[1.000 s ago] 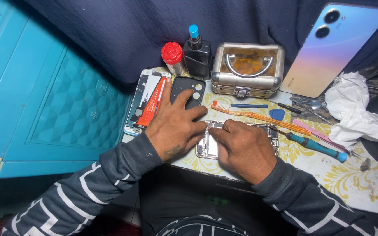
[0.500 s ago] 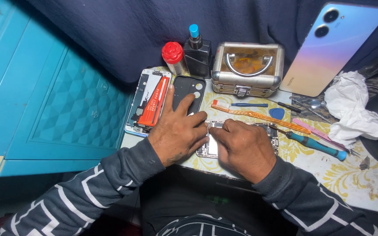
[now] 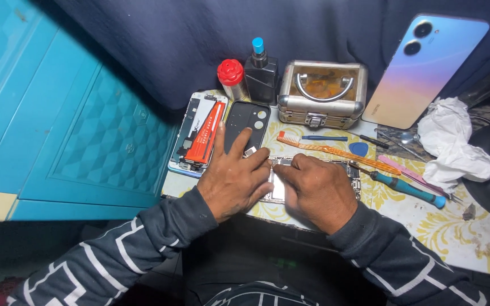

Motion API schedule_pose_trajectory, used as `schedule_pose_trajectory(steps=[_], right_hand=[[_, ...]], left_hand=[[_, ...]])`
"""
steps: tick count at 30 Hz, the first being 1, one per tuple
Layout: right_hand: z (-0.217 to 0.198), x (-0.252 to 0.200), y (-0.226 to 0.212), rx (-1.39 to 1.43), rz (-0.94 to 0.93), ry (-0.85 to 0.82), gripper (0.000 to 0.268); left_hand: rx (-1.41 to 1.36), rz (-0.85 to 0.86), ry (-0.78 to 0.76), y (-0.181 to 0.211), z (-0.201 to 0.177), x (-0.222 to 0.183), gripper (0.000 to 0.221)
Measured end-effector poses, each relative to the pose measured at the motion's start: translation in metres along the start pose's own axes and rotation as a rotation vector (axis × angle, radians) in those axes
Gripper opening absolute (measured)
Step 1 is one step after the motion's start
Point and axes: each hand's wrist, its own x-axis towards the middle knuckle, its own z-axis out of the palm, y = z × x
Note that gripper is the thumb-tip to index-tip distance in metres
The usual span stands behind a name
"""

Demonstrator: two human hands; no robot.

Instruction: Repairing a mobile phone by manipulating internal components and the motherboard using small tools.

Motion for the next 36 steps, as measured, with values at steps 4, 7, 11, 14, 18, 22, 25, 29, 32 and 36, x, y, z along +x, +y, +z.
schedule_pose_trajectory(steps=[4, 7, 11, 14, 18, 22, 25, 29, 32, 36], right_hand=[[0.002, -0.003, 0.000, -0.009, -0.005, 0.004, 0.018], [0.002, -0.003, -0.001, -0.028, -0.013, 0.033, 0.019], [-0.001, -0.002, -0.001, -0.036, -0.020, 0.036, 0.018], [0.000, -0.002, -0.002, -0.037, -0.018, 0.038, 0.018], [0.000, 0.000, -0.002, -0.005, -0.011, 0.049, 0.019], [0.001, 0.000, -0.001, 0.003, -0.004, 0.027, 0.020], [-0.002, 0.002, -0.002, 0.027, -0.011, 0.044, 0.019], [-0.002, 0.002, -0.001, 0.034, -0.005, 0.031, 0.019], [0.000, 0.003, 0.000, 0.042, -0.005, 0.026, 0.020], [-0.001, 0.004, 0.002, 0.058, -0.004, 0.025, 0.021]], left_hand=[[-0.025, 0.018, 0.101, -0.009, 0.006, -0.002, 0.038], [-0.035, -0.009, 0.136, -0.010, 0.005, -0.004, 0.035], [-0.056, -0.066, 0.158, -0.010, 0.014, -0.009, 0.032], [-0.093, -0.101, 0.173, -0.011, 0.020, -0.013, 0.030], [-0.179, -0.154, 0.198, -0.011, 0.019, -0.011, 0.023], [-0.222, -0.187, 0.188, -0.011, 0.017, -0.006, 0.019], [-0.263, -0.215, 0.154, -0.013, 0.014, -0.002, 0.014], [-0.285, -0.239, 0.164, -0.012, 0.015, 0.000, 0.012], [-0.299, -0.259, 0.199, -0.010, 0.019, -0.002, 0.012], [-0.287, -0.301, 0.240, -0.009, 0.020, -0.002, 0.016]])
